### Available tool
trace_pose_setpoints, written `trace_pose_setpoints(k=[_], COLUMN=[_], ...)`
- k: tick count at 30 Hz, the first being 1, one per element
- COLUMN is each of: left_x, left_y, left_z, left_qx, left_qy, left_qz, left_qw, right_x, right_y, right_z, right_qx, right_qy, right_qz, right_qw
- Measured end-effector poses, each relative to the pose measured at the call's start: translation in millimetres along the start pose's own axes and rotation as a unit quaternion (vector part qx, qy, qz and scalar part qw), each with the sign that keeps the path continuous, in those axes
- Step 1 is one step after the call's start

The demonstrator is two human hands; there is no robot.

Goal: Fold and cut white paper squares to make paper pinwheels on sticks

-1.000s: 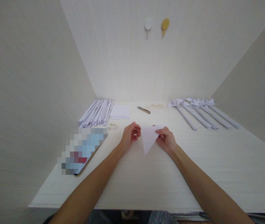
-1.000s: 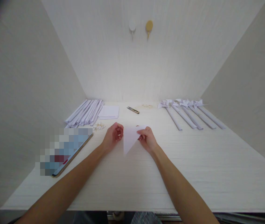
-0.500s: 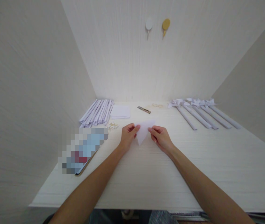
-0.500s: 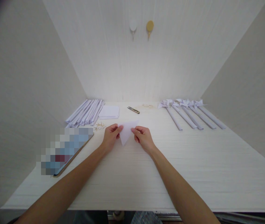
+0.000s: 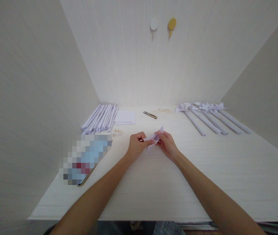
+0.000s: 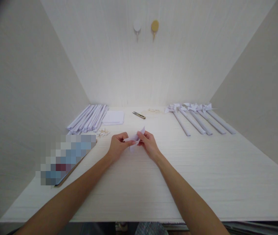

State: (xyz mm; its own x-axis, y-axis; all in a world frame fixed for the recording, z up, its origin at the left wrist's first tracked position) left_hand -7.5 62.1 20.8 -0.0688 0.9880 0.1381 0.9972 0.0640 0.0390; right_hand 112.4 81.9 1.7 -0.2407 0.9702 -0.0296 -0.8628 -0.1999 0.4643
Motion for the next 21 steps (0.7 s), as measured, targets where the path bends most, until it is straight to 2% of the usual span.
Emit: trace_pose_setpoints(k=[4, 7, 10, 13, 16, 21], left_x=[-1.2, -0.4, 1.1, 3.2, 4.1, 3.8], left_y=[1.7, -5.0, -10.6, -8.1, -3.0, -1.1], left_z=[8.5, 14.8, 14.7, 13.0, 14.9, 20.3], left_qx=[-0.082, -0.16, -0.185, -0.134, -0.052, 0.027], left_qy=[-0.049, -0.089, -0.09, -0.079, -0.071, -0.059], left_qz=[0.0, -0.048, -0.082, -0.052, -0.007, 0.012], left_qw=[0.995, 0.982, 0.975, 0.986, 0.996, 0.998], right_x=[-0.2, -1.1, -1.7, -0.3, 1.4, -0.1], right_y=[3.2, 6.3, 4.2, -2.0, -12.6, -23.2], right_z=[3.3, -1.6, -7.9, -7.0, -1.5, 6.5], right_qx=[0.005, -0.013, -0.043, -0.049, -0.051, -0.127], right_qy=[-0.011, 0.022, 0.05, 0.034, -0.004, -0.039], right_qz=[0.025, 0.052, 0.046, 0.012, -0.048, -0.112], right_qw=[1.0, 0.998, 0.997, 0.998, 0.998, 0.985])
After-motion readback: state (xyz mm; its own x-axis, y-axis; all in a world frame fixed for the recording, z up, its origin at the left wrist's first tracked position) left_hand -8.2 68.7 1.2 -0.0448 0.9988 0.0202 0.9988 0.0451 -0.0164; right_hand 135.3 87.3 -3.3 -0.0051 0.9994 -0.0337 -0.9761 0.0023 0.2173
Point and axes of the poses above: each hand's wrist, its own x-axis towards the middle knuckle, its own y-axis out of the palm, z = x × y, the point moved 7 cm from there along x, towards the middle knuckle
